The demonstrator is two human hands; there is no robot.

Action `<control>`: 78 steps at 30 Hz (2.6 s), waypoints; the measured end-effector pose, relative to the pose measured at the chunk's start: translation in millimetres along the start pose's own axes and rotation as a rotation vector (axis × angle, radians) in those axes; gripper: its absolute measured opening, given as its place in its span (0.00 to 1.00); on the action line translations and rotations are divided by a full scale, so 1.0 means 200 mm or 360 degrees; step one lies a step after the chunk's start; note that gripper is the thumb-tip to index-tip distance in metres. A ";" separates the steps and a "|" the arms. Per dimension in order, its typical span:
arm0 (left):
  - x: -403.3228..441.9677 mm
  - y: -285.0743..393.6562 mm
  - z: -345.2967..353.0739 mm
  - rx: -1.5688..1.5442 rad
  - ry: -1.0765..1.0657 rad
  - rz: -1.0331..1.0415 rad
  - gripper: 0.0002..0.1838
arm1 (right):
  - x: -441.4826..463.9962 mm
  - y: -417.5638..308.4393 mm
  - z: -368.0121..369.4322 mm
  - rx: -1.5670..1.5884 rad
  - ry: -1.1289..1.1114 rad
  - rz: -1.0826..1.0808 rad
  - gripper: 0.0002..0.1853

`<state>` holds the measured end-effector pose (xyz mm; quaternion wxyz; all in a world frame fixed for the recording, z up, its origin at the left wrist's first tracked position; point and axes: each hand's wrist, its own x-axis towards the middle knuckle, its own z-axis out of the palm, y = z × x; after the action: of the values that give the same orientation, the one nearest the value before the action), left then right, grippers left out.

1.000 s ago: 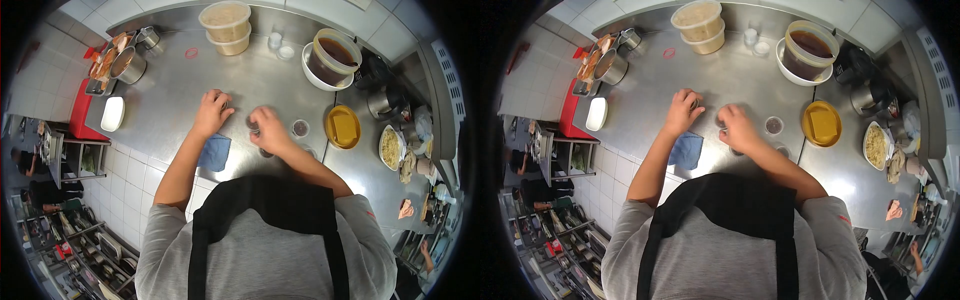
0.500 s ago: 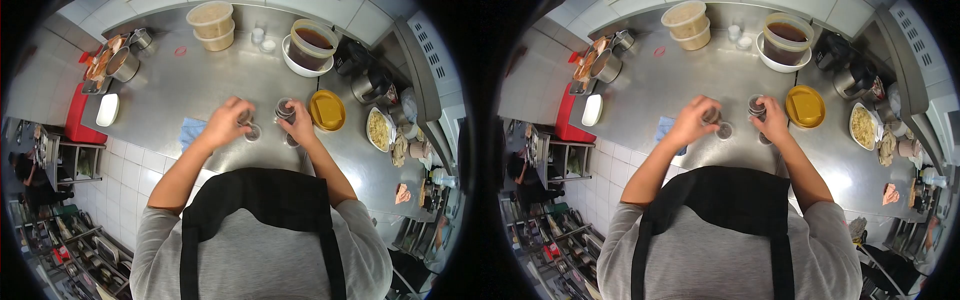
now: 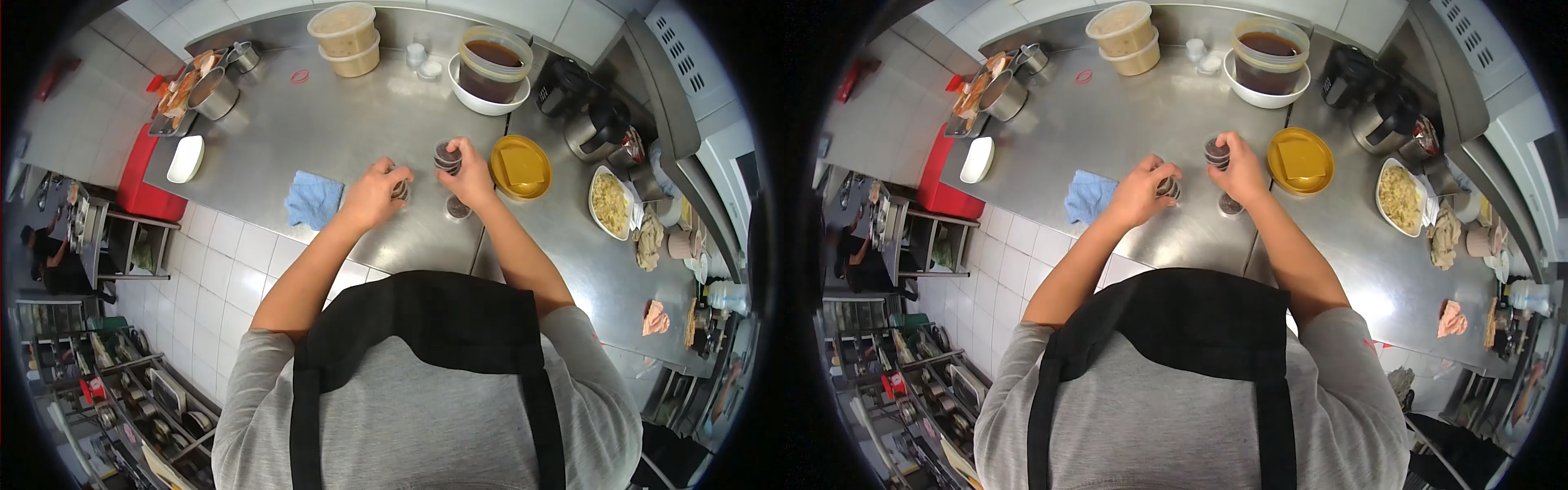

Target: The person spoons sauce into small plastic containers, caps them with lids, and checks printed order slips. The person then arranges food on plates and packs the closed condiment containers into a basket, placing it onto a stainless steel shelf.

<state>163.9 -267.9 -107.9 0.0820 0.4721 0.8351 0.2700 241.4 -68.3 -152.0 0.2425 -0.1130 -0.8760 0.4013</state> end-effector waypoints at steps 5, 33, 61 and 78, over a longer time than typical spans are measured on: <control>-0.03 0.04 0.02 -0.0004 0.0048 -0.0006 0.33 | -0.22 -0.13 -0.18 0.0117 -0.0032 -0.0054 0.25; -0.05 -0.29 0.28 -0.0915 -0.0152 0.0002 0.23 | -0.68 0.00 0.06 -0.0215 0.0676 0.0056 0.31; -0.51 2.45 1.92 -0.1102 -0.1381 0.1131 0.29 | -3.56 -0.20 -1.81 -0.1015 0.2059 0.1040 0.36; -0.36 4.55 3.18 -0.0860 -0.1569 0.1736 0.29 | -4.98 0.00 -2.86 -0.1502 0.2923 0.1866 0.39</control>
<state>1129.7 280.9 -169.4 0.4111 0.8448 0.2576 0.2254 1390.8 -88.6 -164.1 0.4937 -0.8206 -0.2499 -0.1426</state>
